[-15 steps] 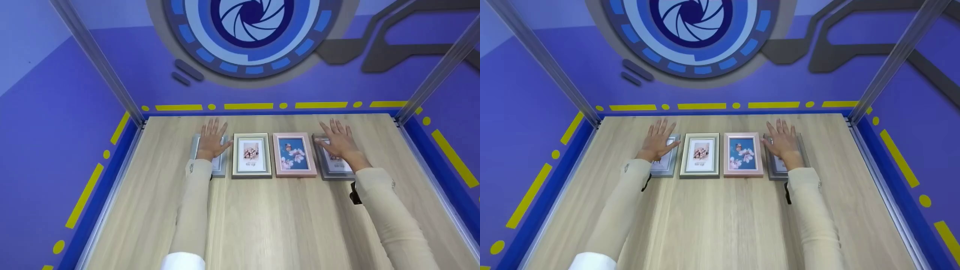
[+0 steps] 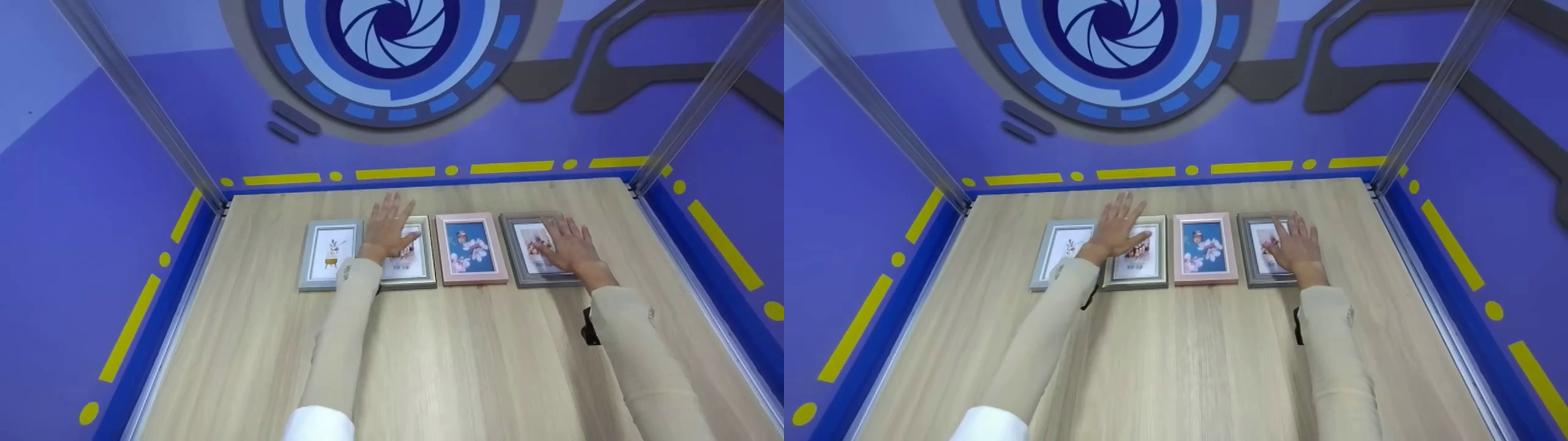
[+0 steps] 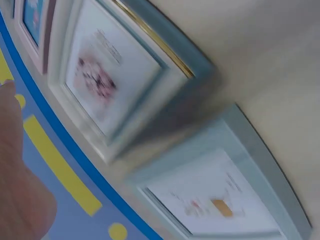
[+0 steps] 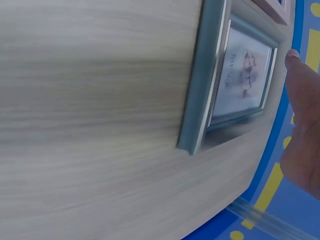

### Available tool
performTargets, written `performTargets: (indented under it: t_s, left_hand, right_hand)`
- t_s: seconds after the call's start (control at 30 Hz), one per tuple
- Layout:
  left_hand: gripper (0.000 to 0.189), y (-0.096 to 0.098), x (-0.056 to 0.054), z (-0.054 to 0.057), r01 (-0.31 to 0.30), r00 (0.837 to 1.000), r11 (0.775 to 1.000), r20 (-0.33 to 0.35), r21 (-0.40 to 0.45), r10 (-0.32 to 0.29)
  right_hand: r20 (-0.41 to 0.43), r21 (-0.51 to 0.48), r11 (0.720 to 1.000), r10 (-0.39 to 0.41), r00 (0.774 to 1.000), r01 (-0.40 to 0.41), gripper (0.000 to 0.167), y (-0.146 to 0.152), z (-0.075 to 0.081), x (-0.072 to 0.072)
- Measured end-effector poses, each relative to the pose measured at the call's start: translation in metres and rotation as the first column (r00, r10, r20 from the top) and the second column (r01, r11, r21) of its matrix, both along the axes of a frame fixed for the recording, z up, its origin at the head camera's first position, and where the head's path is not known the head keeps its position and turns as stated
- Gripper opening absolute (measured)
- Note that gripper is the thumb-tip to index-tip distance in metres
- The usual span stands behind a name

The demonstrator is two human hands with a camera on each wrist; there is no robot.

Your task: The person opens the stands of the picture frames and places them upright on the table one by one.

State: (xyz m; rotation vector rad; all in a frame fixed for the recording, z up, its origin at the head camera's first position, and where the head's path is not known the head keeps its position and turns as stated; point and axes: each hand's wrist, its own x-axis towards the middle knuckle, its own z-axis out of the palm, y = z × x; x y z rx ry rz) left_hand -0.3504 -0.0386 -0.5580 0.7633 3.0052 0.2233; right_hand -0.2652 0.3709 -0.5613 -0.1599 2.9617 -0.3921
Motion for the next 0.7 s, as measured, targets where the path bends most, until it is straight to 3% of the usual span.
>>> performTargets:
  t_s: [0.2, 0.4, 0.6, 0.7]
  left_hand:
    - [0.085, 0.060, 0.011, -0.005, 0.034, 0.998, 0.999, 0.060, -0.030, -0.032]
    - [0.081, 0.108, 0.033, -0.008, 0.101, 0.992, 0.993, 0.080, -0.053, -0.096]
    - [0.074, 0.135, 0.056, 0.005, 0.079, 0.979, 0.993, 0.180, 0.088, -0.094]
    - [0.073, 0.149, 0.065, 0.012, 0.077, 0.952, 0.975, 0.274, 0.208, -0.134]
  right_hand:
    - [0.012, -0.069, 0.997, -0.027, 1.000, 0.027, 0.075, 0.019, -0.011, 0.014]
    - [0.062, -0.080, 0.993, -0.085, 0.994, 0.090, 0.078, 0.027, -0.016, 0.026]
    - [0.048, -0.056, 0.988, -0.140, 0.989, 0.143, 0.074, 0.025, -0.027, 0.031]
    - [0.047, -0.033, 0.989, -0.144, 0.988, 0.146, 0.072, 0.024, -0.033, 0.033]
